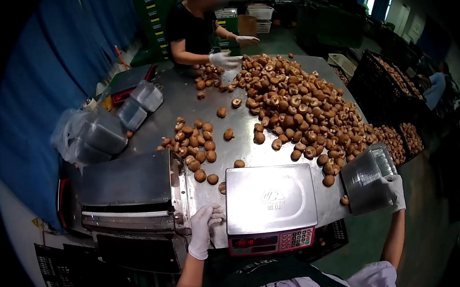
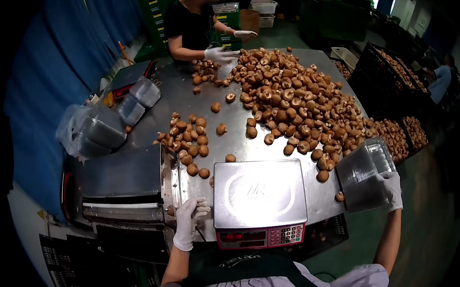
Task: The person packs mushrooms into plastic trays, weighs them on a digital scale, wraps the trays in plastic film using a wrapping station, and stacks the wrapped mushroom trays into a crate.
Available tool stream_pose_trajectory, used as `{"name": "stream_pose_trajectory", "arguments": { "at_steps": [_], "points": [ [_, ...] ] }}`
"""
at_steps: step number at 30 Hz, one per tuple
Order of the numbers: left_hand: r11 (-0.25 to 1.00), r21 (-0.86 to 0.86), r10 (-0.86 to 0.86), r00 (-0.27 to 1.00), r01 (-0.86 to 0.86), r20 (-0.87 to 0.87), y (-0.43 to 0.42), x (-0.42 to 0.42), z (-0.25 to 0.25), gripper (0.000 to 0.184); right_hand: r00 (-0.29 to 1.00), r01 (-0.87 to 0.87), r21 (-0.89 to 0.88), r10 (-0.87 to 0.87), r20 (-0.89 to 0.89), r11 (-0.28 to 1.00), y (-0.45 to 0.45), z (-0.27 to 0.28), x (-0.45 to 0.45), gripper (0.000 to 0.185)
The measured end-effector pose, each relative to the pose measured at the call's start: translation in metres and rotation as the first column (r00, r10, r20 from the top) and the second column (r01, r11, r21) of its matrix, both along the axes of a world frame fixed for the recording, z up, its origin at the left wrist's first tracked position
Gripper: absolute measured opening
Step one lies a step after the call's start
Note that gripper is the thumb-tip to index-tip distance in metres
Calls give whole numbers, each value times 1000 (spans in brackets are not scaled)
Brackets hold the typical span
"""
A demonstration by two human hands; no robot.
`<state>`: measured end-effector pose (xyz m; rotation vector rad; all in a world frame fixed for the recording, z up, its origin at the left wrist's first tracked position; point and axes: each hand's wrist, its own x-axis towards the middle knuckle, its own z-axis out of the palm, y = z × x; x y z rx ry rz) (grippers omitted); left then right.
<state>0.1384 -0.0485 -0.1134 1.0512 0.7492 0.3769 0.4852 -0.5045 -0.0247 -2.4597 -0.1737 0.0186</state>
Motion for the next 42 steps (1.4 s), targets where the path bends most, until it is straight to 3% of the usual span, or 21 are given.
{"name": "stream_pose_trajectory", "arguments": {
  "at_steps": [1, 3, 8, 11, 13, 18, 21, 29, 31, 33, 34, 35, 36, 37, 38, 39, 42],
  "points": [
    [1000, 2, 11, 1000, -11, 1, 1, 5, 1, 26, 996, 21, 51, -17, -89, 998, 2, 4, -2, 22],
    [972, -147, 188, 982, -183, 23, 7, 16, 1, 25, 997, -1, 80, 7, -82, 997, 2, 4, -2, 21],
    [905, -341, 249, 967, -253, -55, 40, 41, -45, 31, 993, -1, 160, 20, -114, 987, -19, -15, 17, 24],
    [867, -347, 364, 930, -357, -48, 52, 65, -71, 33, 991, -34, 197, 59, -119, 980, -23, -17, 20, 24],
    [841, -333, 424, 902, -426, -83, 56, 75, -81, 37, 973, 94, 243, -37, -228, 965, -16, -8, 14, 24],
    [787, -246, 553, 824, -566, -126, 64, 84, -104, 37, 988, 85, 189, -58, -144, 978, -11, -11, 6, 14],
    [754, -261, 584, 797, -603, -155, 60, 87, -100, 38, 987, 57, 167, -30, -160, 984, -18, -11, 13, 17],
    [754, -228, 578, 787, -616, -217, 66, 97, -145, 41, 964, 144, 144, -106, -246, 979, -16, -13, 22, 19],
    [737, -247, 590, 777, -629, -218, 70, 97, -156, 41, 998, 30, 150, -21, -58, 988, -25, -34, 30, 22],
    [747, -236, 586, 784, -621, -205, 72, 94, -164, 43, 998, 6, 85, 0, -67, 996, -43, -41, 29, 19],
    [751, -243, 578, 790, -614, -205, 71, 90, -166, 43, 952, 101, -183, -42, 302, 978, -29, -31, 18, 17],
    [759, -243, 572, 797, -604, -193, 75, 91, -163, 44, 774, 280, -367, 18, 633, 887, -8, -18, 6, 18],
    [752, -247, 577, 792, -611, -201, 76, 93, -152, 44, 847, 252, -316, -50, 530, 915, 17, 7, -14, 10],
    [745, -252, 581, 787, -617, -209, 74, 93, -143, 44, 843, 250, -300, -54, 536, 921, 48, 16, -30, 10],
    [726, -284, 585, 780, -626, -223, 80, 95, -154, 45, 764, 1, -176, 112, 635, 984, 78, 22, -46, 6],
    [711, -324, 588, 780, -624, -213, 81, 96, -153, 46, 633, -260, -87, 238, 736, 962, 106, 25, -65, 3],
    [703, -349, 591, 782, -619, -197, 82, 97, -152, 47, 570, -573, -219, 576, 586, 790, 179, -13, -117, 13]
  ]
}}
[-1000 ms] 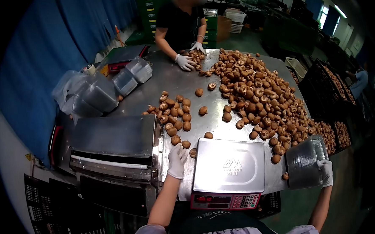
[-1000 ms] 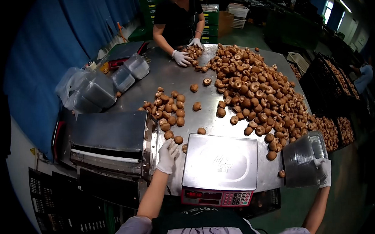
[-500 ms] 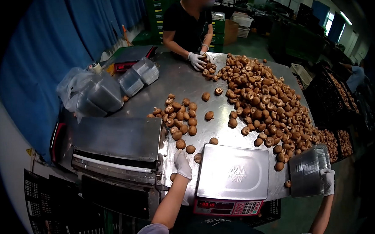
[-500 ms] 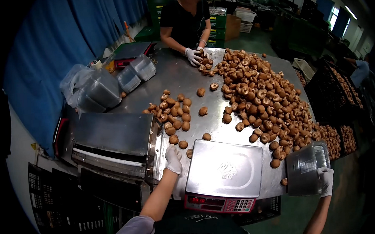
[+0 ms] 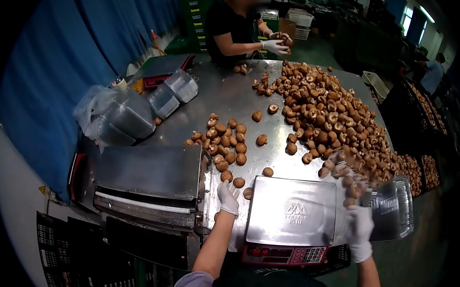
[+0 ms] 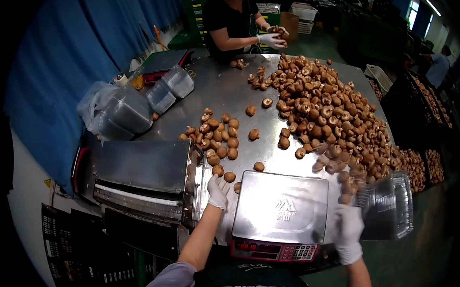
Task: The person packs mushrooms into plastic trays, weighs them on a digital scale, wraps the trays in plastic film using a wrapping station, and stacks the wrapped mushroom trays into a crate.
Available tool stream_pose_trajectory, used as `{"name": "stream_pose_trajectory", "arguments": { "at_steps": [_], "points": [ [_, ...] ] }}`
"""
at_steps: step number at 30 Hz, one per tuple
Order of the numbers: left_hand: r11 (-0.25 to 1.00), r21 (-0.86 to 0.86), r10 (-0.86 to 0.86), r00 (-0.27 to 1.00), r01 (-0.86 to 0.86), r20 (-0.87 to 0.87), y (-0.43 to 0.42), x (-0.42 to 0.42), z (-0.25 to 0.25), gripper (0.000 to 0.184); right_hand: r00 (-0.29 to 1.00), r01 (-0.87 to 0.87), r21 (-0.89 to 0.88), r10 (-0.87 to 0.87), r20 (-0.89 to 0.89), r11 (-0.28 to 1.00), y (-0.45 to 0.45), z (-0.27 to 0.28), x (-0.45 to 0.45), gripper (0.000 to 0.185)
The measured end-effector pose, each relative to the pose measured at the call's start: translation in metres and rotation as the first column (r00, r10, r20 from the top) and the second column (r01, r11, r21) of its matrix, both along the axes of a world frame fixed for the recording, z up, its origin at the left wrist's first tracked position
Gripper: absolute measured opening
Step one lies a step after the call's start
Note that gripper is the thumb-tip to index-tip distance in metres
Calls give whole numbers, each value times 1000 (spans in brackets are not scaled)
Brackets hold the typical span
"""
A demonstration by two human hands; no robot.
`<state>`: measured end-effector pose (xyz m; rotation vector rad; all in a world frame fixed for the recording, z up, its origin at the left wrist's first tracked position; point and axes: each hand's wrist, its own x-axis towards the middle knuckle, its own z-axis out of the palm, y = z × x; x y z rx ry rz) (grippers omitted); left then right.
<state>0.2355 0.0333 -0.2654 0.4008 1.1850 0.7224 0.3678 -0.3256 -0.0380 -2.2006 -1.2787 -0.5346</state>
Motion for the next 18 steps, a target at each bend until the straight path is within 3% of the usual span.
{"name": "stream_pose_trajectory", "arguments": {
  "at_steps": [1, 2, 3, 5, 9, 11, 14, 15, 16, 17, 18],
  "points": [
    [999, -18, -37, 995, 39, 92, 4, -1, -5, 49, 990, -136, -74, 132, -53, 988, 15, -22, -14, 17],
    [996, -31, -71, 980, 79, 186, 7, -1, -9, 52, 974, -177, -235, 136, -182, 956, 24, -47, -26, 18],
    [996, -40, -73, 981, 81, 183, 7, -2, -9, 52, 954, -260, -284, 200, -222, 923, 30, -74, -30, 20],
    [998, -62, -9, 933, 33, 359, 6, -2, -7, 59, 872, -451, -329, 331, -359, 830, 42, -75, -33, 22],
    [992, -111, 104, 876, -57, 471, 1, 1, 18, 71, 775, -398, -157, 239, -585, 904, 87, -22, 7, 34],
    [979, -155, 185, 881, -129, 435, -5, 5, 41, 76, 634, -263, -67, 120, -764, 962, 129, -27, 44, 36],
    [981, -125, 192, 853, -149, 485, -7, 4, 39, 76, 422, -252, 89, 192, -886, 964, 231, -46, 99, 43],
    [979, -130, 202, 853, -158, 481, -8, 4, 41, 72, 278, -255, 148, 219, -935, 956, 265, -63, 117, 48],
    [976, -136, 217, 849, -172, 483, -9, 5, 42, 71, 243, -231, 169, 225, -944, 958, 298, -87, 132, 55],
    [973, -141, 230, 844, -185, 484, -11, 5, 43, 69, 374, -308, 117, 233, -897, 944, 331, -112, 149, 59],
    [971, -144, 239, 833, -193, 498, -11, 5, 45, 68, 372, -185, 71, 137, -918, 980, 359, -125, 147, 62]
  ]
}}
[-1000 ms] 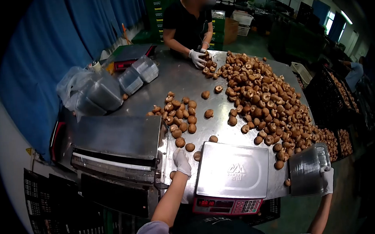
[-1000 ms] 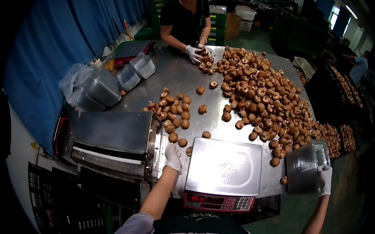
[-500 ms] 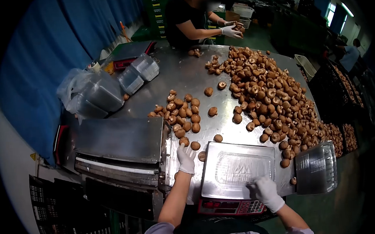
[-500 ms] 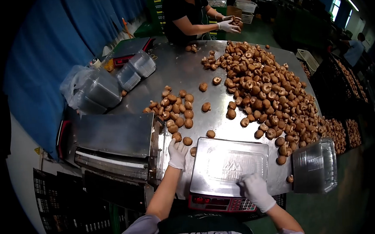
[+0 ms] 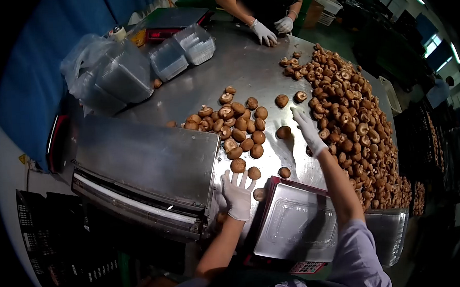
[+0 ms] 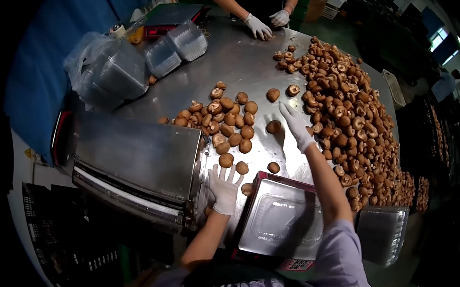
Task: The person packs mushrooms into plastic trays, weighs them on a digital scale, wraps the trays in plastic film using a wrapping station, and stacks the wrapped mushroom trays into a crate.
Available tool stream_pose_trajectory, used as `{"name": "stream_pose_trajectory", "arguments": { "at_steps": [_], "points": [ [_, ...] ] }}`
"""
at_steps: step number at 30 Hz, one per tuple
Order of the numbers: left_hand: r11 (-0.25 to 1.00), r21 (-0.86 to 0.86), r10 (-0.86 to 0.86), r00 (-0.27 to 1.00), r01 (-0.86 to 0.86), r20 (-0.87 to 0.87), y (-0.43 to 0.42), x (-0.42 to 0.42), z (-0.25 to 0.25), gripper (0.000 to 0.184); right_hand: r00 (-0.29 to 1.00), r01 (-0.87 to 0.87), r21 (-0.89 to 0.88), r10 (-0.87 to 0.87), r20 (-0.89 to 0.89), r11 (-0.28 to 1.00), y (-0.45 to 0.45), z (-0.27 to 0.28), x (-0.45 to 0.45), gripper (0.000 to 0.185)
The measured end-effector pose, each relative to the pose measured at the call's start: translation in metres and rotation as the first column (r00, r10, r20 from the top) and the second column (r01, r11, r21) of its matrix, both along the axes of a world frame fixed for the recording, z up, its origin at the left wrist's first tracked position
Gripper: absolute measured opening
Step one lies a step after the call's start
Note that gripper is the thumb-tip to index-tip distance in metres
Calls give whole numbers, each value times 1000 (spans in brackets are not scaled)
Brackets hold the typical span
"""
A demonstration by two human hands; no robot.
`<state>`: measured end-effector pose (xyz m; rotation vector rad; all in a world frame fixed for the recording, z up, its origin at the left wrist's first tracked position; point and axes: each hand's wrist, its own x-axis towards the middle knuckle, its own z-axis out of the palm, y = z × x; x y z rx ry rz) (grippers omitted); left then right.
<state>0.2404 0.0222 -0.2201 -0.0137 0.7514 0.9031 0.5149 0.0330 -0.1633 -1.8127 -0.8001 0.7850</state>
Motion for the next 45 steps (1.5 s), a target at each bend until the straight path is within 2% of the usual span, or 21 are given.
{"name": "stream_pose_trajectory", "arguments": {
  "at_steps": [3, 4, 5, 7, 9, 10, 13, 14, 15, 20, 23, 27, 30, 31, 33, 34, 35, 37, 38, 42, 45],
  "points": [
    [999, 41, 3, 999, -1, -32, -4, 3, -4, 67, 981, 121, -3, -119, 155, 993, 70, -49, 3, 63],
    [997, 68, -18, 999, 21, -50, -5, 3, -7, 81, 982, 111, 61, -119, 148, 992, 91, -70, 2, 63],
    [998, 61, -10, 998, 14, -67, -6, 5, -4, 81, 983, 105, 128, -123, 136, 986, 108, -77, -8, 63],
    [1000, 15, 18, 997, -17, -69, -3, 9, 0, 80, 982, -125, 24, 120, 143, 992, 122, -60, -42, 56],
    [1000, 9, 31, 998, -30, -55, 0, 10, 3, 80, 966, -235, 24, 230, 119, 972, 129, -60, -52, 53],
    [999, -1, 40, 999, -40, -19, 1, 9, 5, 80, 939, -342, 53, 343, -15, 938, 130, -63, -48, 51],
    [997, -28, 69, 995, -67, 66, 2, 7, 5, 80, 838, -398, 44, 383, -388, 916, 117, -49, -58, 50],
    [998, -28, 59, 994, -57, 91, 4, 6, 5, 79, 802, -440, 48, 417, -428, 897, 113, -50, -59, 51],
    [999, -24, 49, 992, -46, 119, 7, 5, 7, 78, 792, -543, 42, 528, -308, 839, 110, -53, -58, 52],
    [1000, -14, 16, 981, -13, 193, 9, 1, 8, 77, 699, -504, 94, 469, -540, 858, 81, -34, -71, 54],
    [1000, 22, -7, 971, 2, 238, 11, -2, 5, 74, 658, -527, 189, 538, -526, 829, 66, -29, -77, 60],
    [996, 84, -62, 955, 39, 291, 12, -9, 3, 70, 628, -553, 175, 545, -556, 815, 51, -46, -77, 61],
    [995, 67, -94, 954, 77, 284, 13, -9, 4, 75, 538, -584, 152, 521, -662, 797, 46, -33, -94, 63],
    [996, 2, -85, 943, 90, 323, 13, -9, -3, 75, 571, -602, -28, 406, -713, 798, 46, -30, -97, 60],
    [990, -64, -97, 930, 128, 354, 16, -7, 1, 74, 670, -530, -220, 247, -700, 819, 40, -8, -125, 57],
    [992, 90, -112, 913, 83, 392, 18, -3, -5, 71, 658, -540, -136, 316, -683, 831, 40, -10, -128, 53],
    [993, 89, -111, 912, 82, 396, 18, 0, -11, 71, 661, -540, -139, 316, -681, 830, 37, -10, -131, 53],
    [999, 13, -48, 936, 47, 349, 17, 1, -15, 68, 587, -565, -22, 383, -713, 825, 28, -9, -138, 46],
    [994, -95, -10, 922, 51, 386, 18, 1, -5, 65, 604, -553, -64, 347, -718, 831, 26, -1, -141, 41],
    [1000, -11, -19, 883, 27, 469, 19, 4, -8, 64, 618, -542, -10, 391, -682, 840, 22, -5, -140, 41],
    [992, -112, -3, 909, 55, 417, 16, 4, 0, 63, 572, -513, -4, 338, -747, 859, 19, -8, -134, 36]
  ]
}}
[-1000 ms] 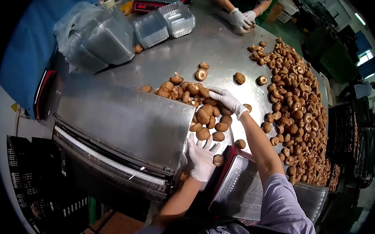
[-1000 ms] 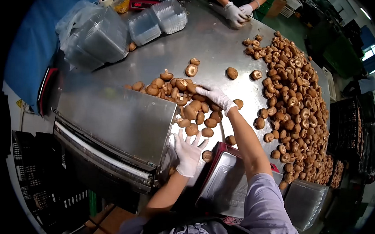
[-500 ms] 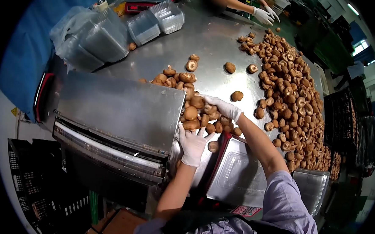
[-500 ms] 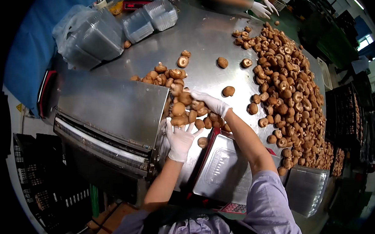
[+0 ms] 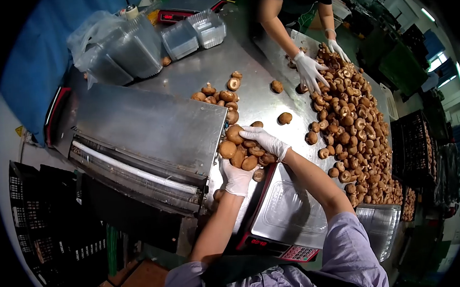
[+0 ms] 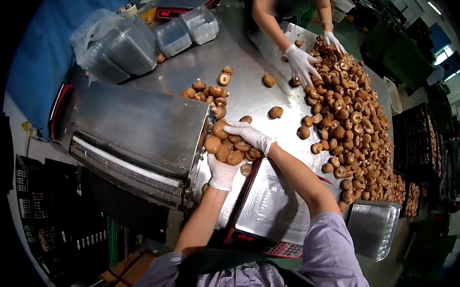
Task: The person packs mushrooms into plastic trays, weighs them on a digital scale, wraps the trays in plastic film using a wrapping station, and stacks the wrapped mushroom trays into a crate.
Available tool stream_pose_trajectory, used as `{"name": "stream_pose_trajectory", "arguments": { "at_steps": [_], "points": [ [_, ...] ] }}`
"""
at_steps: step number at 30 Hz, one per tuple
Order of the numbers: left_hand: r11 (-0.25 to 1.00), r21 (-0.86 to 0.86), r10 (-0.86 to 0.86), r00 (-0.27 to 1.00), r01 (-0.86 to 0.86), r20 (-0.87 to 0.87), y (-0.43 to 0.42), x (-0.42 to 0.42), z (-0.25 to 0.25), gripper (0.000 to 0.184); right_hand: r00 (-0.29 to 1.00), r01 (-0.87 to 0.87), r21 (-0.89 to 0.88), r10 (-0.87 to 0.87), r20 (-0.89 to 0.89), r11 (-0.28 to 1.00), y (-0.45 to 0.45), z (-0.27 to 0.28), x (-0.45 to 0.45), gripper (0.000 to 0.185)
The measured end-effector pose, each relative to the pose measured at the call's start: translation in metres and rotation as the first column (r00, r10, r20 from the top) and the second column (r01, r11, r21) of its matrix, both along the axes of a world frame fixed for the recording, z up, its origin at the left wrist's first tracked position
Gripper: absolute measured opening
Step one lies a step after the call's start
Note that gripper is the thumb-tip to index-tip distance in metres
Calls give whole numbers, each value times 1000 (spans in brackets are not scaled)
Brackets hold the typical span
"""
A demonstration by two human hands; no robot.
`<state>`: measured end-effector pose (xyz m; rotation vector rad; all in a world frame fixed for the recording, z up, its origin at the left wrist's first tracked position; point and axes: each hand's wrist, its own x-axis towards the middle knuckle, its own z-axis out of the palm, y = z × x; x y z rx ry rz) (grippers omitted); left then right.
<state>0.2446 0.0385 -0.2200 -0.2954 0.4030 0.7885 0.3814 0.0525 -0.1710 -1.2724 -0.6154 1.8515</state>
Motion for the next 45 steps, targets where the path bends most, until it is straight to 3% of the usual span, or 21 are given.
{"name": "stream_pose_trajectory", "arguments": {
  "at_steps": [4, 8, 12, 14, 16, 18, 20, 23, 24, 26, 30, 32, 33, 34, 36, 37, 38, 42, 44, 45],
  "points": [
    [981, 192, -21, 998, 9, 59, 5, 9, -5, 59, 998, -1, 29, 3, -61, 1000, -11, 23, 9, 29],
    [976, 207, -69, 998, 70, -14, 7, 17, 24, 56, 975, 221, 80, -222, 6, 972, -26, 73, -6, 28],
    [934, 341, -105, 994, 104, -14, 15, 31, 46, 54, 955, 275, 314, -297, 23, 909, -38, 76, 13, 31],
    [861, 499, -47, 992, 99, -115, 19, 41, 69, 48, 932, 306, 455, -361, 36, 836, -40, 89, 20, 38],
    [878, 462, -62, 986, 128, -157, 12, 49, 89, 43, 876, 368, 553, -478, 62, 747, -55, 99, 21, 36],
    [871, 432, -161, 967, 234, -199, -2, 50, 103, 42, 805, 469, 550, -591, 56, 691, -78, 101, 22, 34],
    [813, 511, -169, 953, 278, -251, -26, 51, 110, 40, 749, 570, 540, -661, -34, 619, -104, 88, 23, 29],
    [804, 456, -211, 900, 381, -381, -75, 40, 130, 28, 650, 708, 455, -750, -121, 540, -156, 84, 8, 30],
    [783, 407, -329, 869, 470, -371, -81, 44, 112, 28, 603, 754, 408, -789, -119, 515, -174, 92, -1, 31],
    [751, 378, -408, 831, 541, -379, -104, 43, 123, 31, 576, 783, 364, -809, -119, 504, -202, 88, -3, 32],
    [626, 465, -417, 772, 627, -480, -134, 44, 121, 37, 391, 875, 358, -912, -127, 325, -238, 83, -18, 32],
    [332, 641, -249, 720, 692, -648, -141, 38, 123, 36, 412, 852, 368, -911, -31, 373, -259, 67, -14, 29],
    [443, 581, -364, 729, 683, -580, -139, 41, 111, 34, 326, 849, 450, -945, -33, 277, -256, 56, -16, 28],
    [348, 634, -222, 718, 691, -660, -138, 43, 104, 33, 364, 795, 499, -929, 62, 344, -264, 52, -13, 28],
    [125, 665, 2, 670, 736, -742, -135, 36, 120, 32, 319, 742, 566, -932, 173, 359, -274, 47, -11, 27],
    [116, 693, 5, 697, 712, -717, -134, 34, 125, 32, 303, 757, 553, -937, 175, 348, -279, 45, -10, 27],
    [151, 582, -69, 596, 799, -800, -130, 32, 131, 32, 303, 722, 582, -927, 219, 374, -284, 44, -8, 27],
    [120, 741, -51, 750, 660, -660, -117, 29, 101, 31, 249, 606, 652, -887, 389, 456, -306, 39, -5, 33],
    [40, 701, 25, 701, 712, -713, -122, 21, 109, 27, 209, 504, 682, -841, 499, 530, -316, 34, -3, 39],
    [-141, 699, 188, 712, 701, -676, -121, 20, 110, 24, 158, 423, 721, -828, 538, 549, -319, 35, -3, 41]
  ]
}}
